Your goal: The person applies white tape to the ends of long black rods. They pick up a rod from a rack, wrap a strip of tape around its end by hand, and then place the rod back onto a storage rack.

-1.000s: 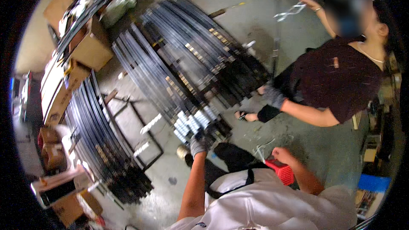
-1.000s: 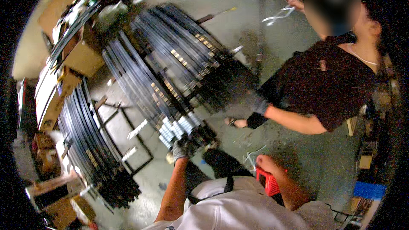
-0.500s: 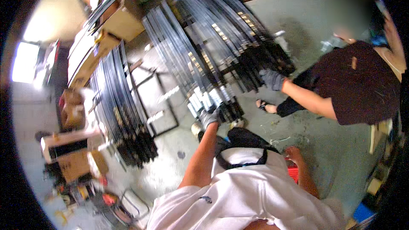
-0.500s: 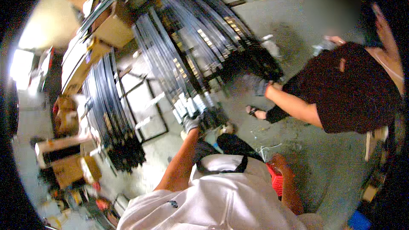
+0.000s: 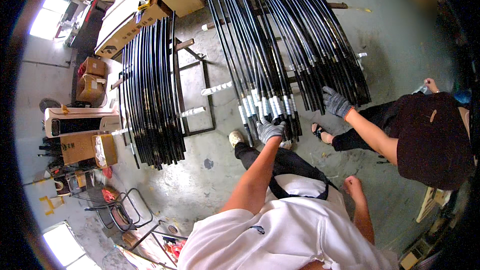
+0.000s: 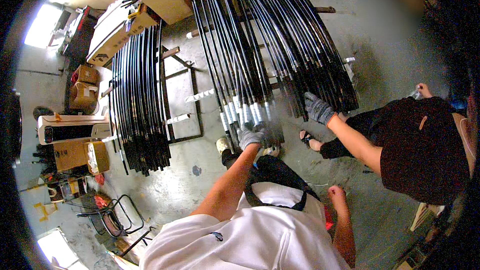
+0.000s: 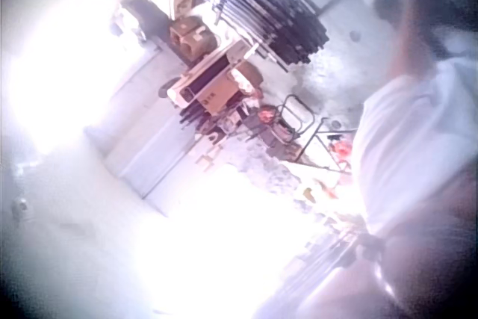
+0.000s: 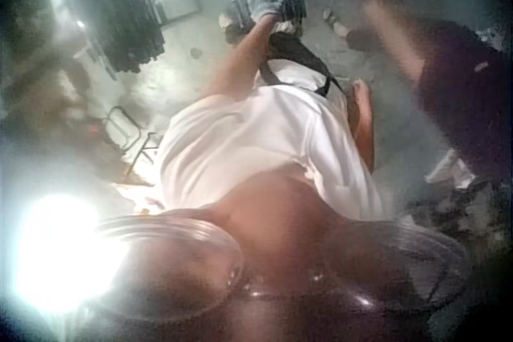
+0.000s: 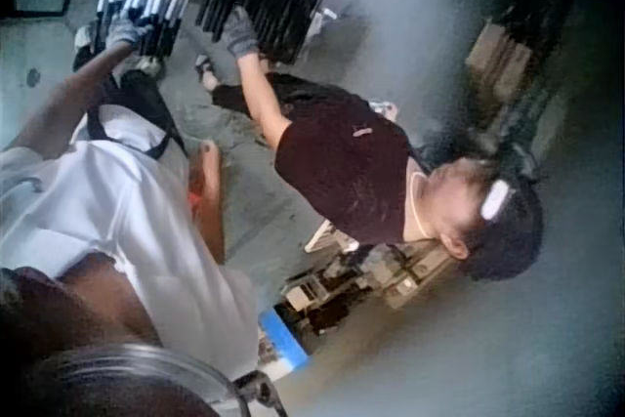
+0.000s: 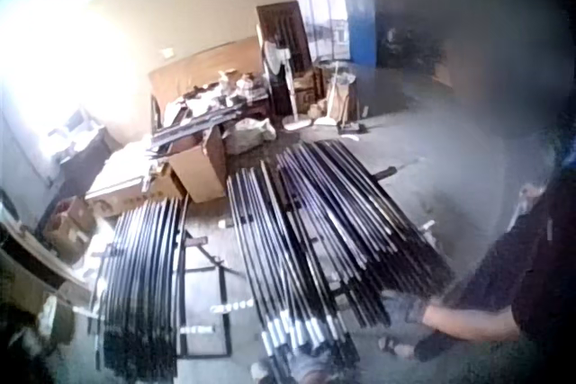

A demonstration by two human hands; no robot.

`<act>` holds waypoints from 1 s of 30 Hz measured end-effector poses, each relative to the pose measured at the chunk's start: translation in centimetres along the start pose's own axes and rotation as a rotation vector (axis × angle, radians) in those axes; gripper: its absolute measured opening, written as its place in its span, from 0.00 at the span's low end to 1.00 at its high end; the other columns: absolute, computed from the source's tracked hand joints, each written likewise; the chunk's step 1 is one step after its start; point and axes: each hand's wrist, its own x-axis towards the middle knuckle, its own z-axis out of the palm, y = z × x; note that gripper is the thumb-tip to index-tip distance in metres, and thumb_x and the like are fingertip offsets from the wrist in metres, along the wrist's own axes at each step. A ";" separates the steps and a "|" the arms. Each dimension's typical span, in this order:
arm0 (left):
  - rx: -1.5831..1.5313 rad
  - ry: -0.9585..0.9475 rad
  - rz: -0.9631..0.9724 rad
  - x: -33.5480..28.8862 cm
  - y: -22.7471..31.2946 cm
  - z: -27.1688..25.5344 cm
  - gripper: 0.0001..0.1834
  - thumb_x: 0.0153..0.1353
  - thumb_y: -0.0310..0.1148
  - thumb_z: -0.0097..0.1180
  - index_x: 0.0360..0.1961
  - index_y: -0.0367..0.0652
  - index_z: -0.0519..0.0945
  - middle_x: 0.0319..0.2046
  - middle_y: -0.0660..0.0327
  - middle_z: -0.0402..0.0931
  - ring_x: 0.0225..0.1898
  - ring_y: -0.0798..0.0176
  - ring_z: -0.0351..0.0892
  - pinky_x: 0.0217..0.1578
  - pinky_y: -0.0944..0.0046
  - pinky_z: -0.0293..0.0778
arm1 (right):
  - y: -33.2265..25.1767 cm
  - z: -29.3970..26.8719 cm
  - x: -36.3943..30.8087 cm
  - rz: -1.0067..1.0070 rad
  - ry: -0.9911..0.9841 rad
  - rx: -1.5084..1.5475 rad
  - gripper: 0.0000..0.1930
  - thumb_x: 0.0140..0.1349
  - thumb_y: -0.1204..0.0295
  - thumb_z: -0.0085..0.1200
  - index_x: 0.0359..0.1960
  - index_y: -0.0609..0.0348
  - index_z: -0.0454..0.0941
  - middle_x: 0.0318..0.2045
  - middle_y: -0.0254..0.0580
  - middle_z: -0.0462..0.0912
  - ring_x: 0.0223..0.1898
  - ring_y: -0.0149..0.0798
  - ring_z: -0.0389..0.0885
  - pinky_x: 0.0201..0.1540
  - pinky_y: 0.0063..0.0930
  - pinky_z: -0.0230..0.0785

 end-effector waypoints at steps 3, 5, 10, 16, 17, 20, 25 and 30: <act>0.106 -0.070 -0.102 -1.3 2.5 -1.3 0.54 0.40 0.57 0.62 0.64 0.50 0.47 0.65 0.53 0.43 0.66 0.52 0.42 0.61 0.48 0.47 | 0.8 -0.3 -1.0 0.029 0.033 0.086 0.04 0.55 0.75 0.46 0.25 0.56 0.73 0.19 0.33 0.72 0.21 0.28 0.70 0.21 0.26 0.66; 0.110 -0.038 -0.109 -1.5 2.6 -1.2 0.51 0.41 0.54 0.62 0.64 0.52 0.49 0.65 0.54 0.44 0.65 0.53 0.43 0.60 0.46 0.49 | 4.7 -0.3 -0.9 0.135 0.012 0.381 0.07 0.53 0.65 0.48 0.24 0.53 0.73 0.19 0.35 0.73 0.19 0.33 0.70 0.21 0.31 0.64; -0.059 0.101 0.003 1.6 0.0 1.1 0.29 0.45 0.38 0.58 0.50 0.46 0.65 0.53 0.52 0.63 0.55 0.51 0.62 0.51 0.52 0.63 | 9.5 0.3 -0.6 0.580 0.011 0.710 0.14 0.50 0.55 0.46 0.22 0.51 0.73 0.17 0.37 0.73 0.16 0.41 0.69 0.14 0.36 0.54; -0.242 0.158 0.194 4.1 -3.0 1.8 0.18 0.47 0.31 0.61 0.39 0.40 0.71 0.31 0.49 0.75 0.33 0.50 0.74 0.35 0.55 0.69 | 4.9 1.7 -2.8 0.667 -0.007 0.846 0.12 0.51 0.60 0.47 0.21 0.54 0.71 0.15 0.37 0.71 0.14 0.39 0.67 0.13 0.33 0.54; -0.328 0.161 0.215 5.4 -3.9 2.8 0.17 0.49 0.32 0.60 0.40 0.40 0.71 0.31 0.50 0.75 0.32 0.51 0.74 0.35 0.56 0.69 | 5.6 2.0 -2.4 0.650 -0.027 0.835 0.12 0.52 0.59 0.46 0.22 0.54 0.71 0.16 0.37 0.71 0.14 0.38 0.67 0.14 0.32 0.54; -0.513 0.173 0.245 8.5 -6.6 5.9 0.15 0.54 0.34 0.56 0.40 0.40 0.70 0.31 0.54 0.74 0.29 0.58 0.70 0.34 0.59 0.69 | 7.9 2.0 -0.9 0.594 -0.078 0.787 0.14 0.55 0.56 0.44 0.25 0.54 0.72 0.18 0.35 0.70 0.16 0.35 0.67 0.18 0.29 0.55; -0.923 0.088 0.174 11.3 -9.1 8.8 0.12 0.58 0.34 0.53 0.41 0.41 0.70 0.30 0.58 0.73 0.28 0.63 0.66 0.31 0.62 0.68 | 2.5 0.8 -0.9 0.379 -0.019 0.629 0.11 0.53 0.64 0.45 0.19 0.56 0.70 0.15 0.36 0.70 0.14 0.35 0.64 0.18 0.30 0.57; -1.062 0.154 0.241 9.6 -8.9 6.7 0.11 0.58 0.30 0.52 0.42 0.41 0.70 0.32 0.60 0.74 0.31 0.66 0.67 0.33 0.65 0.68 | 2.6 0.4 -0.7 0.349 -0.006 0.445 0.06 0.54 0.73 0.48 0.22 0.59 0.74 0.18 0.38 0.75 0.17 0.34 0.70 0.22 0.30 0.63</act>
